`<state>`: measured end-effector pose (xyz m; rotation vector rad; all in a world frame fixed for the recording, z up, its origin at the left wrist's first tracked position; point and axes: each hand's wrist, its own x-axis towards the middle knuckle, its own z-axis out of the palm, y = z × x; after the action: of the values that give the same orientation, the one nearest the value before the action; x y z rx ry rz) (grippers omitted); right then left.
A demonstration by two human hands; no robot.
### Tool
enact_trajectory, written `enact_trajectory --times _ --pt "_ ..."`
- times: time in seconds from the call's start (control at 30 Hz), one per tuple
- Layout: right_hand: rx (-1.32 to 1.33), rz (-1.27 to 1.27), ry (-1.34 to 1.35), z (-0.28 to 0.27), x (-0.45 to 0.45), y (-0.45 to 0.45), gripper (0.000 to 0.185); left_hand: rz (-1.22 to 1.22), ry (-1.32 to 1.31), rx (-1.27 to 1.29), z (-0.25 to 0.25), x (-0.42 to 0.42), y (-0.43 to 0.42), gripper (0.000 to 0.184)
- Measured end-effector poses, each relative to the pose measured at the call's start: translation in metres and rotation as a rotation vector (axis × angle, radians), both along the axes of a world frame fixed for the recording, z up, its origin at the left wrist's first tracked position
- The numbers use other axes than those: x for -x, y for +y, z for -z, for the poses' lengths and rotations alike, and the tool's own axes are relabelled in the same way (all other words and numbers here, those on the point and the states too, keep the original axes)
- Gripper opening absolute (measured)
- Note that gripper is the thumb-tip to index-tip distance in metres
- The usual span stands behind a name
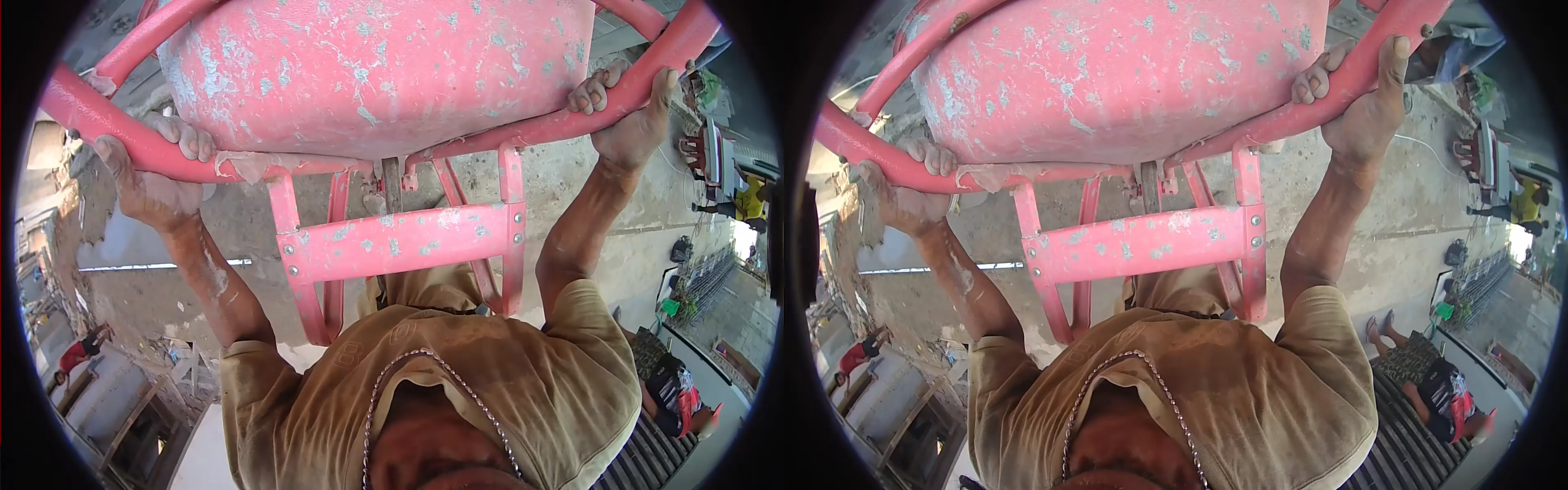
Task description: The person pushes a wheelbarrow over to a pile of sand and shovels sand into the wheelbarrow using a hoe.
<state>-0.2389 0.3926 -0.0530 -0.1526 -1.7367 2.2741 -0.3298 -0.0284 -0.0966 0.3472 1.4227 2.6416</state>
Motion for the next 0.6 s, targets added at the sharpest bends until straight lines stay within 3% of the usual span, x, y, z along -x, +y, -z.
enact_trajectory --times 0.2,0.4,0.5,0.6 --pt "0.118 0.181 -0.025 0.015 -0.081 -0.038 0.062 0.263 -0.047 0.086 0.000 0.020 -0.009 0.064" --pt "0.074 0.639 0.061 0.006 -0.150 -0.126 0.061 0.485 -0.050 -0.017 0.005 0.041 0.005 0.058" --pt "0.107 0.662 0.114 0.019 -0.186 -0.165 0.056 0.468 -0.030 0.032 0.019 0.050 0.005 0.036" --pt "-0.019 0.851 0.015 0.040 -0.212 -0.214 0.047 0.462 0.012 0.137 0.039 0.049 -0.003 0.024"
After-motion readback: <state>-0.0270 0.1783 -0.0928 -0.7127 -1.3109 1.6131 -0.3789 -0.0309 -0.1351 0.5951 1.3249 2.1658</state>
